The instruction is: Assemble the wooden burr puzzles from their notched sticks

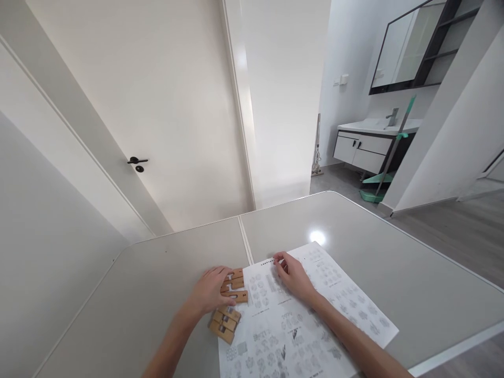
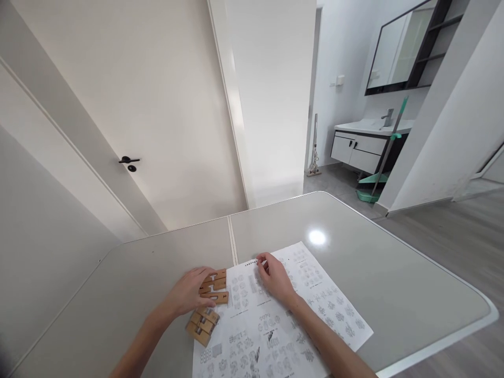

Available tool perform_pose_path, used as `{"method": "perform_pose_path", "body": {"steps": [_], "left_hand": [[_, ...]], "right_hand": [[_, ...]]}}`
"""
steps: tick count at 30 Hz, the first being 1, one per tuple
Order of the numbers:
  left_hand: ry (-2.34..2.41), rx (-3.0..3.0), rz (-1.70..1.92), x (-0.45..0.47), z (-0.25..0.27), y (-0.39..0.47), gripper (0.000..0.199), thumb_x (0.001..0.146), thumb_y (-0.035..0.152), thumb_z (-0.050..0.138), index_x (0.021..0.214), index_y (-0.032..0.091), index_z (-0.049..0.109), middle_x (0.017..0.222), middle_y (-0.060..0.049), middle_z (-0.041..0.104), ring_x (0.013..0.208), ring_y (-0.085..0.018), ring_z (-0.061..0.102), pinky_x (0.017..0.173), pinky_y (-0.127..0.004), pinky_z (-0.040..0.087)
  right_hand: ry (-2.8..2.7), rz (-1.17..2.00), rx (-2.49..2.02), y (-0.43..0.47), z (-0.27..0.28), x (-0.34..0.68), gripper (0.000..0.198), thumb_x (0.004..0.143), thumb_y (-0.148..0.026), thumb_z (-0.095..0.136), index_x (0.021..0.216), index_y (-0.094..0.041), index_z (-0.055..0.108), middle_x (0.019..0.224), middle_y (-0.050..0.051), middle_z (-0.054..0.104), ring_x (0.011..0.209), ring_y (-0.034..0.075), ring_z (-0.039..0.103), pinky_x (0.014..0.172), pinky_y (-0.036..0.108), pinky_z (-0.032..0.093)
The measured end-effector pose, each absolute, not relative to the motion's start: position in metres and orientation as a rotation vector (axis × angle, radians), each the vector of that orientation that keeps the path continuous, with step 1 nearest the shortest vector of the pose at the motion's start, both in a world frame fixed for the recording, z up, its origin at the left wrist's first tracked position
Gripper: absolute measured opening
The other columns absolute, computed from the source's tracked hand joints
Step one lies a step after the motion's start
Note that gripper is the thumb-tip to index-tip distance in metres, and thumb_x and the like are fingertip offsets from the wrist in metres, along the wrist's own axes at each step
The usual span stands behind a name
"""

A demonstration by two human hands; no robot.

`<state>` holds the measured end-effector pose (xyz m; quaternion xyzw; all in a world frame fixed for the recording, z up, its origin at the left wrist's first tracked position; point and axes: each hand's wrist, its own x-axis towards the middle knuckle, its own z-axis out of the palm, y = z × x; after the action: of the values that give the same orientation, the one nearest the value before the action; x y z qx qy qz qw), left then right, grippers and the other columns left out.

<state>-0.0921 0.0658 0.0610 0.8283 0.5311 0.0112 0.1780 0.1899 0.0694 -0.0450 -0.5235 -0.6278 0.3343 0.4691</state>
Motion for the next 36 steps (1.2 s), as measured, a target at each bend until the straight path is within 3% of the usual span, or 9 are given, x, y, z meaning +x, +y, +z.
{"method": "perform_pose_path", "body": {"steps": [6, 18, 20, 25, 29, 36], "left_hand": [[1.546, 2.308, 0.071, -0.093, 0.058, 0.070, 0.067, 0.065, 0.041, 0.083, 0.127, 0.027, 0.063, 0.132, -0.010, 0.067, 0.123, -0.035, 0.059, 0.105, -0.045, 0.042], [1.417, 2.334, 0.363, -0.062, 0.034, 0.071, 0.074, 0.067, 0.051, 0.086, 0.133, 0.029, 0.061, 0.132, -0.009, 0.067, 0.123, -0.035, 0.058, 0.101, -0.044, 0.046], [1.400, 2.329, 0.392, -0.056, 0.031, 0.068, 0.068, 0.073, 0.052, 0.082, 0.132, 0.028, 0.060, 0.132, -0.009, 0.066, 0.122, -0.033, 0.059, 0.101, -0.044, 0.047], [1.513, 2.344, 0.540, -0.055, 0.022, 0.071, 0.030, 0.097, 0.043, 0.055, 0.114, 0.022, 0.067, 0.115, -0.010, 0.071, 0.110, -0.028, 0.064, 0.097, -0.043, 0.049], [1.508, 2.264, 0.625, -0.060, 0.012, 0.079, 0.022, 0.093, 0.037, 0.060, 0.105, 0.021, 0.068, 0.108, -0.009, 0.069, 0.102, -0.025, 0.066, 0.092, -0.040, 0.052], [1.532, 2.120, 0.656, -0.059, 0.005, 0.091, 0.023, 0.086, 0.042, 0.066, 0.091, 0.020, 0.068, 0.095, -0.007, 0.069, 0.090, -0.025, 0.065, 0.085, -0.038, 0.052]], "right_hand": [[-1.544, 0.809, -1.281, 0.069, -0.044, 0.191, 0.027, 0.097, -0.043, 0.047, 0.103, -0.022, 0.062, 0.093, 0.006, 0.071, 0.064, 0.019, 0.059, 0.060, 0.031, 0.047], [-1.570, 0.798, -1.285, 0.069, -0.045, 0.191, 0.026, 0.097, -0.042, 0.046, 0.103, -0.022, 0.062, 0.096, 0.007, 0.071, 0.067, 0.019, 0.060, 0.065, 0.033, 0.049], [-1.619, 0.771, -1.276, 0.067, -0.040, 0.192, 0.026, 0.099, -0.041, 0.044, 0.102, -0.022, 0.063, 0.095, 0.006, 0.070, 0.071, 0.020, 0.061, 0.067, 0.033, 0.049], [-1.916, 0.703, -1.080, 0.056, -0.026, 0.189, 0.017, 0.098, -0.034, 0.053, 0.104, -0.024, 0.065, 0.101, 0.006, 0.068, 0.087, 0.022, 0.063, 0.079, 0.035, 0.051], [-2.073, 0.654, -0.902, 0.052, -0.023, 0.185, 0.024, 0.089, -0.031, 0.072, 0.112, -0.026, 0.066, 0.114, 0.009, 0.067, 0.107, 0.027, 0.060, 0.094, 0.041, 0.049], [-2.100, 0.718, -0.946, 0.053, -0.026, 0.187, 0.024, 0.085, -0.029, 0.078, 0.105, -0.026, 0.065, 0.104, 0.005, 0.068, 0.102, 0.026, 0.060, 0.090, 0.039, 0.049]]}}
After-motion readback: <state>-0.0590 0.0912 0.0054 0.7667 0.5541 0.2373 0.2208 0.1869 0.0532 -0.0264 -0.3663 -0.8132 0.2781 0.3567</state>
